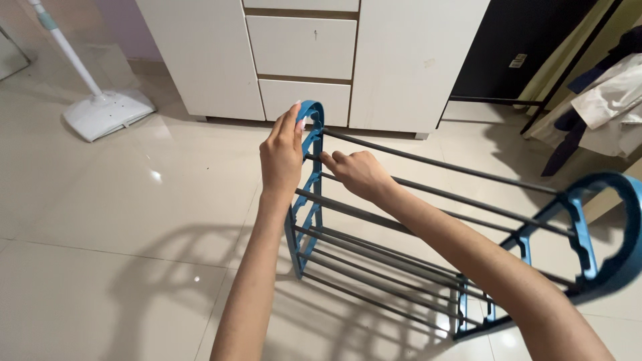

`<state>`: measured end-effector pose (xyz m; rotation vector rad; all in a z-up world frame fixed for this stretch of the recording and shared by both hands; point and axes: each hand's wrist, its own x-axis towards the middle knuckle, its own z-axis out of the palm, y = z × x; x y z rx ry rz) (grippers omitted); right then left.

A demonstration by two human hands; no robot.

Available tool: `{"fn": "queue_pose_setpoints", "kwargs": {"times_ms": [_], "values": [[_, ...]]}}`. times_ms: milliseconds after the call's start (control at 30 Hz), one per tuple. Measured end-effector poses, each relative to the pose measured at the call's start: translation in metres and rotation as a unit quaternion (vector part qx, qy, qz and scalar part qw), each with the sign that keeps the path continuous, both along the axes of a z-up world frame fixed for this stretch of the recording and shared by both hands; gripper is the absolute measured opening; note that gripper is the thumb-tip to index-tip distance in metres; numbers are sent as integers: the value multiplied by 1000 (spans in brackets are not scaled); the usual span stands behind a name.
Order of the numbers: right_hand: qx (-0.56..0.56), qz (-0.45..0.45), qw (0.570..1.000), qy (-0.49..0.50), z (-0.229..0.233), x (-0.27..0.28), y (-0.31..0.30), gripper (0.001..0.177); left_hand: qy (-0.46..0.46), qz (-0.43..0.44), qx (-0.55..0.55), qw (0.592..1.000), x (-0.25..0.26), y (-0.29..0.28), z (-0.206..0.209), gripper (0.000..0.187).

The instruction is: The person assembles a blue metal shoe rack by inserting horizontal bars into side frames and adjusting the structure. The person repeatedly lifts, rotates, and aligns the rack to secure the bars in place.

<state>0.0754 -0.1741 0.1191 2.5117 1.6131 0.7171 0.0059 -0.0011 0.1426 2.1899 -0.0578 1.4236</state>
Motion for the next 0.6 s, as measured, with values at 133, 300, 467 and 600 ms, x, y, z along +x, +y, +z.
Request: {"fn": "queue_pose_setpoints", "kwargs": {"times_ms": [133, 300, 467, 600], "values": [[-19, -4, 999, -38, -3, -2, 4, 43, 36, -47, -37, 998, -7, 5, 7, 31], [-49, -31, 998, -33, -5, -4, 8, 15, 43, -71, -34, 996, -16, -5, 12, 33], [-32, -14, 994, -104, -11, -13, 13, 10, 48, -103, -70, 991, -27, -3, 16, 32], [-38, -9, 997, -61, -13, -12, 11, 14, 55, -131, -71, 987, -30, 0, 17, 34]]}}
